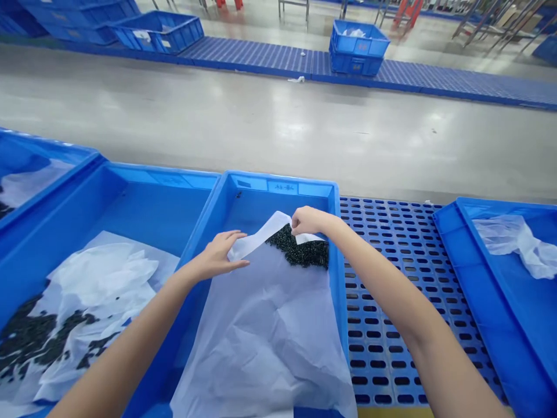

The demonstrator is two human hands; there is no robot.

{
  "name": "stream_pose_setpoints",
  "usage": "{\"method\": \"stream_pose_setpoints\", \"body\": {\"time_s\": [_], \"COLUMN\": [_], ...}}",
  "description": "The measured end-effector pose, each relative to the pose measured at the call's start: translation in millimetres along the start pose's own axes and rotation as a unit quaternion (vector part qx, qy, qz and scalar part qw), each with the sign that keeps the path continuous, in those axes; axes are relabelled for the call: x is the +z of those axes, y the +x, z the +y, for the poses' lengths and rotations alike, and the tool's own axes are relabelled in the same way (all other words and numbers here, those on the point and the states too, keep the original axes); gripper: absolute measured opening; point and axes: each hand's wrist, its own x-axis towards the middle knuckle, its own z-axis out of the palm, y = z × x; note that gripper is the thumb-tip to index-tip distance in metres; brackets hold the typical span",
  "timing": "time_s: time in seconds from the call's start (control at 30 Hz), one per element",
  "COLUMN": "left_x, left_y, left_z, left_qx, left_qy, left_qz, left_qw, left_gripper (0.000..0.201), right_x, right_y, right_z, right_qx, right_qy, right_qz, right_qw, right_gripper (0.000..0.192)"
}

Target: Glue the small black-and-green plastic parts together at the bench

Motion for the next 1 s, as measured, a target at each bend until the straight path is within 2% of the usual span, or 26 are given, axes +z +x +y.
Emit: {"method": "stream_pose_setpoints", "body": {"time_s": [0.03, 0.1, 0.2, 0.27, 0.33, 0.43, 0.53, 0.6, 0.67, 0.73, 0.8, 0.93, 1.0], "left_x": [-5.5, -15.1, -17.3, -8.8, 4.4, 24.5, 38.0, 42.7, 43.4, 39.6, 31.8, 12.6, 5.9], "left_y": [9, 32, 73, 99, 124, 155, 178, 187, 191, 191, 188, 174, 163], "left_z": [5, 23, 61, 87, 108, 126, 131, 131, 128, 123, 117, 100, 90], "left_qx": [0.001, 0.026, 0.129, 0.197, 0.231, 0.221, 0.233, 0.256, 0.274, 0.289, 0.298, 0.299, 0.296], "left_qy": [0.016, 0.034, 0.067, 0.088, 0.102, 0.129, 0.142, 0.14, 0.132, 0.123, 0.115, 0.104, 0.098], "left_qz": [-0.007, -0.039, -0.069, -0.084, -0.073, -0.022, -0.016, -0.037, -0.052, -0.056, -0.053, -0.048, -0.046], "left_qw": [1.0, 0.998, 0.987, 0.973, 0.965, 0.966, 0.962, 0.956, 0.951, 0.948, 0.946, 0.947, 0.949], "left_gripper": [0.078, 0.089, 0.088, 0.08, 0.068, 0.066, 0.068, 0.054, 0.032, 0.022, 0.024, 0.026, 0.025], "right_x": [4, 21, 63, 92, 113, 128, 133, 139, 149, 160, 168, 169, 165], "right_y": [-8, -29, -73, -104, -130, -159, -176, -183, -187, -189, -190, -192, -190], "right_z": [-5, -14, -29, -42, -53, -63, -65, -65, -65, -65, -67, -77, -84], "right_qx": [0.009, 0.047, 0.12, 0.152, 0.166, 0.222, 0.282, 0.289, 0.286, 0.283, 0.279, 0.274, 0.27], "right_qy": [0.007, 0.012, 0.013, 0.022, 0.037, 0.054, 0.081, 0.098, 0.108, 0.111, 0.108, 0.092, 0.087], "right_qz": [0.003, 0.025, 0.049, 0.03, 0.004, -0.008, -0.032, -0.064, -0.079, -0.075, -0.07, -0.099, -0.087], "right_qw": [1.0, 0.999, 0.991, 0.988, 0.985, 0.973, 0.955, 0.95, 0.949, 0.95, 0.952, 0.952, 0.955], "right_gripper": [0.022, 0.03, 0.031, 0.023, 0.016, 0.023, 0.041, 0.043, 0.037, 0.028, 0.022, 0.025, 0.028]}}
